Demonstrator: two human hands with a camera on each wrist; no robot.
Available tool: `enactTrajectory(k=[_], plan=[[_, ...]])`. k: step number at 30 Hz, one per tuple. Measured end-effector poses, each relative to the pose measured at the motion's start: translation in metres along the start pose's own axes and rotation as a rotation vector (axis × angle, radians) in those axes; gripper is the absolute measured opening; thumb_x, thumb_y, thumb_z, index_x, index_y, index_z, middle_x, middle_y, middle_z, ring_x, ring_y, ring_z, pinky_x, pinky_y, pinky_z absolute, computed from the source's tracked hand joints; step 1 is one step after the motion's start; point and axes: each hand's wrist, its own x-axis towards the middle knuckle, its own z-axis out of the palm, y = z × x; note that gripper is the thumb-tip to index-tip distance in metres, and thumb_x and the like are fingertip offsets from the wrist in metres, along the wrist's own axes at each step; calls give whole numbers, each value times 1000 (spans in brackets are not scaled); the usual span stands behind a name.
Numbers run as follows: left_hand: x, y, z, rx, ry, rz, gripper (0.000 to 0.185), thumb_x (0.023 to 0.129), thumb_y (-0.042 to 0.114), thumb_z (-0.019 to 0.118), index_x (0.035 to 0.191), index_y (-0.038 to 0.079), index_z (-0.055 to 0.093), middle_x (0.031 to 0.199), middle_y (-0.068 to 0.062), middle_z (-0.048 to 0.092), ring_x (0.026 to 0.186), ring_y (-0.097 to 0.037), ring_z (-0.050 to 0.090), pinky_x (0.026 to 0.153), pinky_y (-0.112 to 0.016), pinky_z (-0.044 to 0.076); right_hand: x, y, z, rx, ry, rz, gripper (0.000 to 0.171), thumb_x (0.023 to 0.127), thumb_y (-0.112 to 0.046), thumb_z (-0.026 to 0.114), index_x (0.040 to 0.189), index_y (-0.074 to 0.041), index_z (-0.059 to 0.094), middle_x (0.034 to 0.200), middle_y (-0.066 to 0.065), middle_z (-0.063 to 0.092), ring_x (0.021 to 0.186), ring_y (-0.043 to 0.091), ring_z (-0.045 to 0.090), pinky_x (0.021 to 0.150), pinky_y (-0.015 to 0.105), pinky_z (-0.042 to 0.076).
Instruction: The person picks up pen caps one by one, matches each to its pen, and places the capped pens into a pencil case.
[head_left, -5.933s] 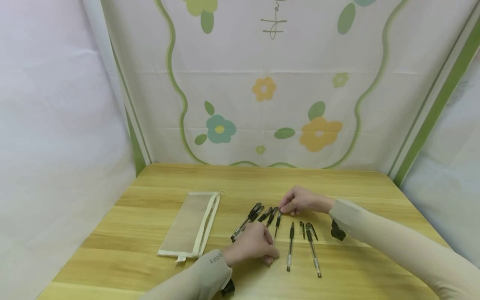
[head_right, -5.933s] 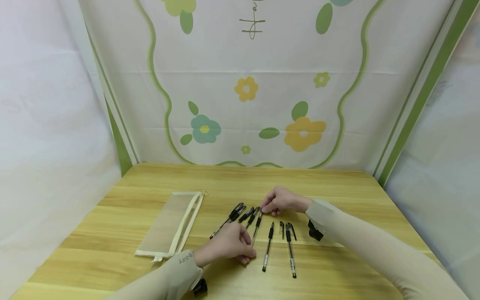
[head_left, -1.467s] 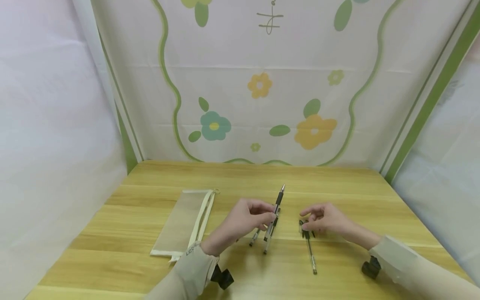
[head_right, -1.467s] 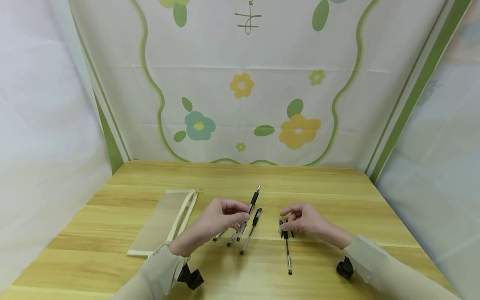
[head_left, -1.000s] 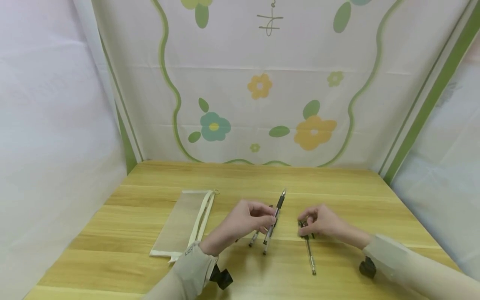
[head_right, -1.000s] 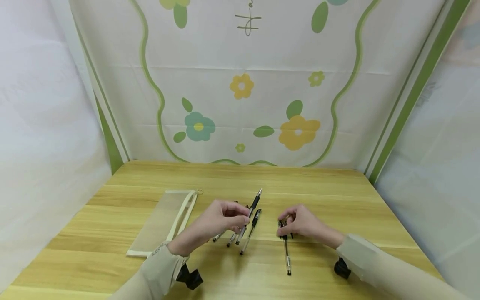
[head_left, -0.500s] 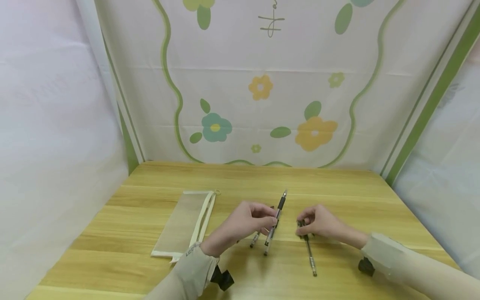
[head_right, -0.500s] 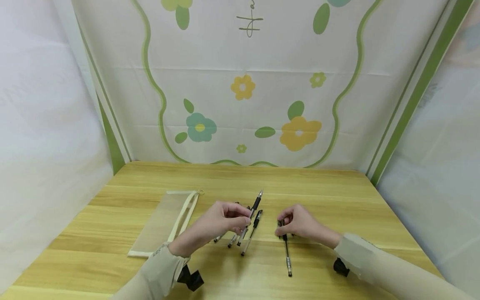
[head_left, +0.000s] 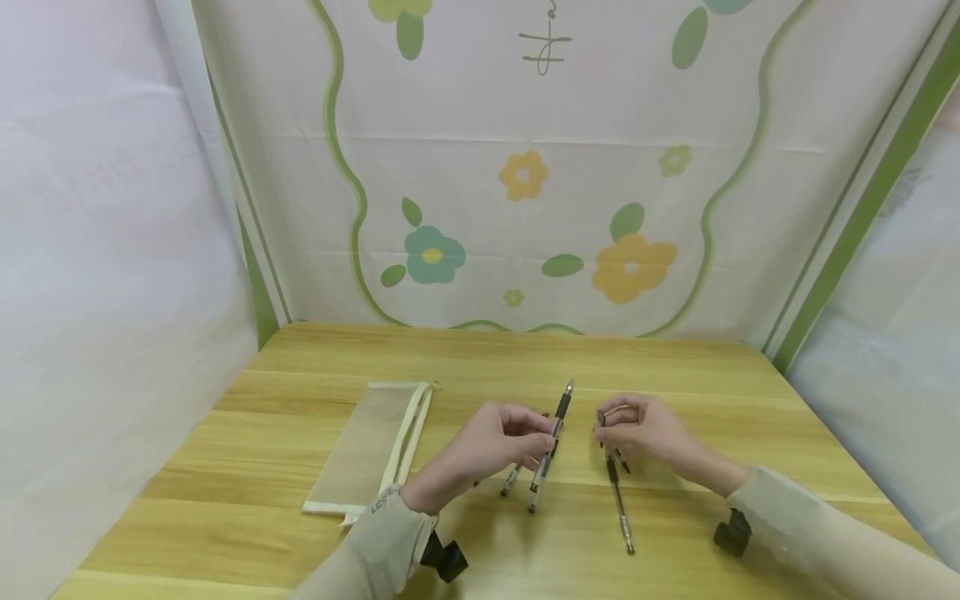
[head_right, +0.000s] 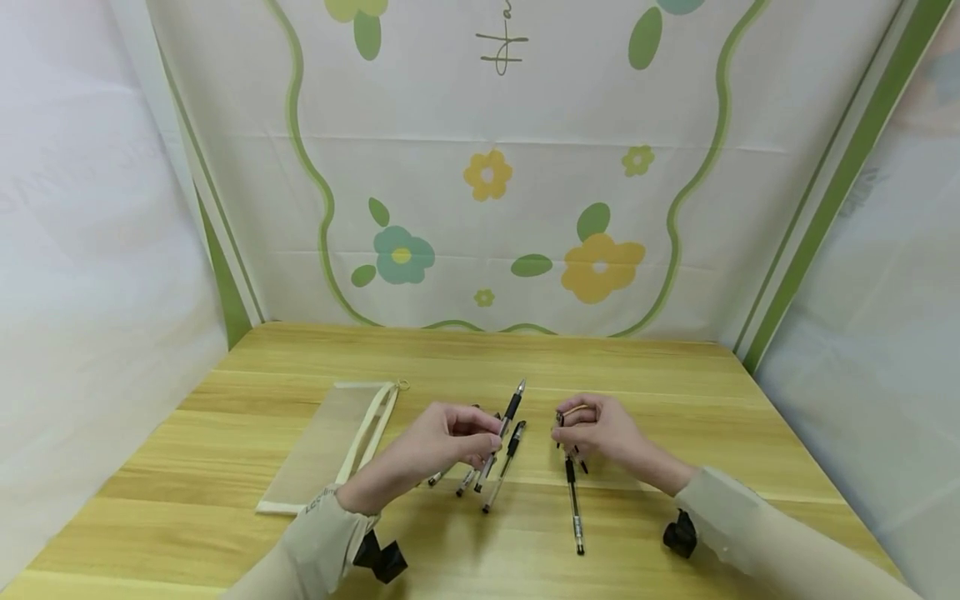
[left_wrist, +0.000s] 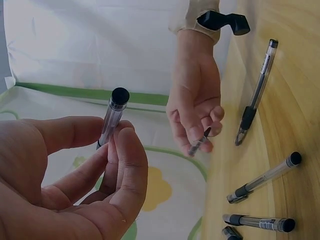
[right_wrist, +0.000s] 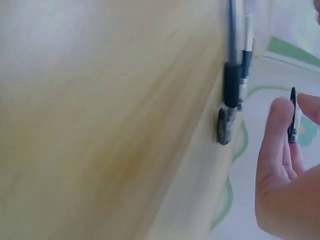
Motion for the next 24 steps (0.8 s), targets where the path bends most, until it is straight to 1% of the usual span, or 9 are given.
enactTrajectory(k=[3,6,7,10,12,14,17,19,24], plan=[[1,0,0,4,-3,3,17,92,10,69,107,2,72,94,-9,70,79,-22,66,71,-37,57,0,0,-2,82,11,21,58,85,-16,79,128,8,48,110,27,65,86,34,67,67,42,56],[0,0,-1,4,-8,8,17,92,11,69,107,2,71,97,-12,69,81,-23,66,73,-39,57,-1,-5,-3,190,31,47,57,87,-14,76,131,5,46,113,28,62,85,28,65,70,40,55],[0,0,-2,6,-6,9,17,92,11,69,107,2,71,98,-13,69,81,-23,66,74,-40,57,-1,-8,-3,238,47,59,55,88,-13,75,132,3,46,113,26,63,84,24,65,71,37,55],[-1,-1,-3,11,7,5,18,92,12,69,108,3,71,99,-12,69,82,-24,66,77,-43,57,0,-21,-3,401,92,56,46,92,-9,70,130,0,47,104,16,66,77,16,61,69,29,54],[-2,-1,-4,13,22,-1,19,93,14,69,109,4,71,100,-10,69,82,-25,67,77,-42,56,0,-33,-3,495,117,37,39,94,-8,67,128,-2,48,99,9,67,74,12,60,67,25,53],[-2,-1,-4,10,38,-7,20,93,15,69,110,4,70,99,-9,69,83,-25,66,77,-40,56,1,-45,-2,556,130,7,36,95,-7,65,127,-1,49,97,6,67,73,11,60,66,23,52],[-3,2,-5,6,55,-8,22,94,15,69,112,4,69,99,-10,69,83,-25,66,77,-39,56,0,-61,0,598,132,-23,34,96,-9,64,126,-1,49,99,6,67,73,11,59,65,22,52],[-4,4,-5,3,62,-7,22,94,15,68,112,3,69,98,-10,69,83,-25,66,77,-41,56,-1,-69,2,607,136,-38,33,96,-10,65,125,-1,50,100,7,67,75,12,60,66,23,52],[-5,6,-3,-4,62,3,19,94,12,68,110,3,69,97,-11,70,81,-25,67,79,-46,56,-8,-81,5,538,159,-76,31,95,-10,67,122,-2,54,98,6,68,75,14,61,66,24,52]])
